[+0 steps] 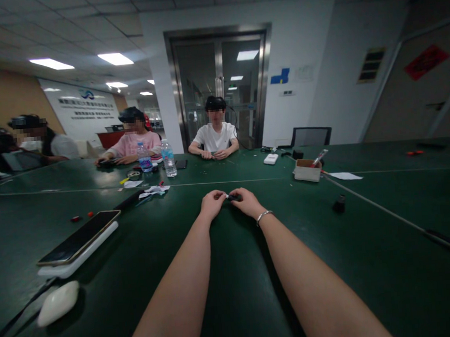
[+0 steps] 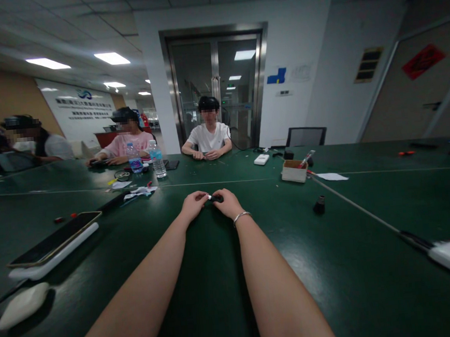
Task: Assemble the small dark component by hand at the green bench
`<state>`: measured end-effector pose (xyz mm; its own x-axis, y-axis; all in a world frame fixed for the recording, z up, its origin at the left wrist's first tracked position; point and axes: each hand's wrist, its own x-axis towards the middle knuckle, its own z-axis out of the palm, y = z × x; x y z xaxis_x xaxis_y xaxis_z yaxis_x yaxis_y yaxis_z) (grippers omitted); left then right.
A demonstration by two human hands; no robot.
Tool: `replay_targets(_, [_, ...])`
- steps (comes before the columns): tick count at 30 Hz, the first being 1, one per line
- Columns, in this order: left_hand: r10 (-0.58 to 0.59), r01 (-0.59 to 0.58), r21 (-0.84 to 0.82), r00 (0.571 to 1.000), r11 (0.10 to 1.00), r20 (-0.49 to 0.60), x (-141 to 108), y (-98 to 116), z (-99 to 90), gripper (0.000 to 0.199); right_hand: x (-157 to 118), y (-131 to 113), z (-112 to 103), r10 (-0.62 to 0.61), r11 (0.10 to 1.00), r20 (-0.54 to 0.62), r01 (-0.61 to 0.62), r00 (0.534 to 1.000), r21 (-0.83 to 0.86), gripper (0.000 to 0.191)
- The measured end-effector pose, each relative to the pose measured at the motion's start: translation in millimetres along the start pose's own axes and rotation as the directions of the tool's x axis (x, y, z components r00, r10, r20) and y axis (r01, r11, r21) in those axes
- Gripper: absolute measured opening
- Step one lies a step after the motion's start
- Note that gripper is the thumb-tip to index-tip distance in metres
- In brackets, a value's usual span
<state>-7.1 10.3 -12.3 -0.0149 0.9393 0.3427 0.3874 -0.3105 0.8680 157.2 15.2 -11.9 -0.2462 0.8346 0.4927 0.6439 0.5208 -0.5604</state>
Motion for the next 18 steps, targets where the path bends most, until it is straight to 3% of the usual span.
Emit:
replay_targets(10, [-0.02,0.021,-0.03,0.999,0.999,0.027,1.0,-0.4,2.5,0.021,-1.7,-3.6,-1.4,-0.046,0.999,-0.014,0.046,0.999,-0.002,0.022])
replay_targets(18, [0.054,-0.053,-0.018,0.996,0.998,0.064,0.3,-1.0,2.4,0.021,0.0,3.8,2.1,-0.029,1.0,-0.013,0.029,0.999,-0.005,0.023])
